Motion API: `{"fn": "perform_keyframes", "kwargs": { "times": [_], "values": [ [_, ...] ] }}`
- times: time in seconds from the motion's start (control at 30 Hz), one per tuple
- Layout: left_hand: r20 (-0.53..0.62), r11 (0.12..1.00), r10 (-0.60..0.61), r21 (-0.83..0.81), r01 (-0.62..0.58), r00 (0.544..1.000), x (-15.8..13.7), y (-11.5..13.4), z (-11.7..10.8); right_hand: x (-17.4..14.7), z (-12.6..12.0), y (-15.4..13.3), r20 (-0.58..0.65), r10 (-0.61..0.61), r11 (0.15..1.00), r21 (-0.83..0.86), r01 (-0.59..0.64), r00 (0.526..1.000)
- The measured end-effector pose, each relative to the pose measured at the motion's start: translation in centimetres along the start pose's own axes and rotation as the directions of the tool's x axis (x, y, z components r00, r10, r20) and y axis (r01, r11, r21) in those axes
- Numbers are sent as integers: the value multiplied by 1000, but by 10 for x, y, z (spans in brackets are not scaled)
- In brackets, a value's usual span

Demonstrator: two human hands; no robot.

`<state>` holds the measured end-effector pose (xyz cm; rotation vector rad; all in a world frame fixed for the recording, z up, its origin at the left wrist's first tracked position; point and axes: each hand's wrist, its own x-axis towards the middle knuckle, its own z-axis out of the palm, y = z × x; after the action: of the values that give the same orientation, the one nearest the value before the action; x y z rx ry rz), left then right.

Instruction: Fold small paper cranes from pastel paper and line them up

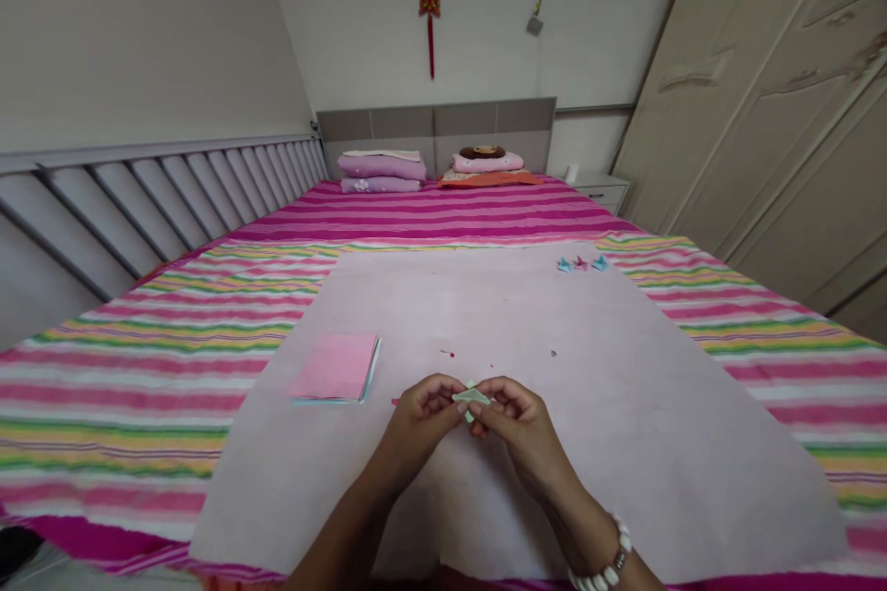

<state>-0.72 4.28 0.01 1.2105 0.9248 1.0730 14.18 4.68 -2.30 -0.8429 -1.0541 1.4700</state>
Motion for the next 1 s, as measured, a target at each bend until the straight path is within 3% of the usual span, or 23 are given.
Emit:
{"fn": "perform_keyframes", "kwargs": {
  "times": [0.23,0.47,0.8,1.0],
  "values": [
    [-146,1000,-17,-6,16,989,2,0,6,4,-2,4,-21,19,1000,22,-18,1000],
    [-124,997,-16,-71,7,992,1,-9,3,5,-5,8,-13,18,998,55,-17,1000],
    [-100,998,-37,-62,31,994,-1,0,6,2,-3,5,36,-20,1000,3,20,999],
    [-131,1000,22,-12,-24,991,-1,-2,3,0,-3,2,92,-58,989,138,45,994]
  ]
}}
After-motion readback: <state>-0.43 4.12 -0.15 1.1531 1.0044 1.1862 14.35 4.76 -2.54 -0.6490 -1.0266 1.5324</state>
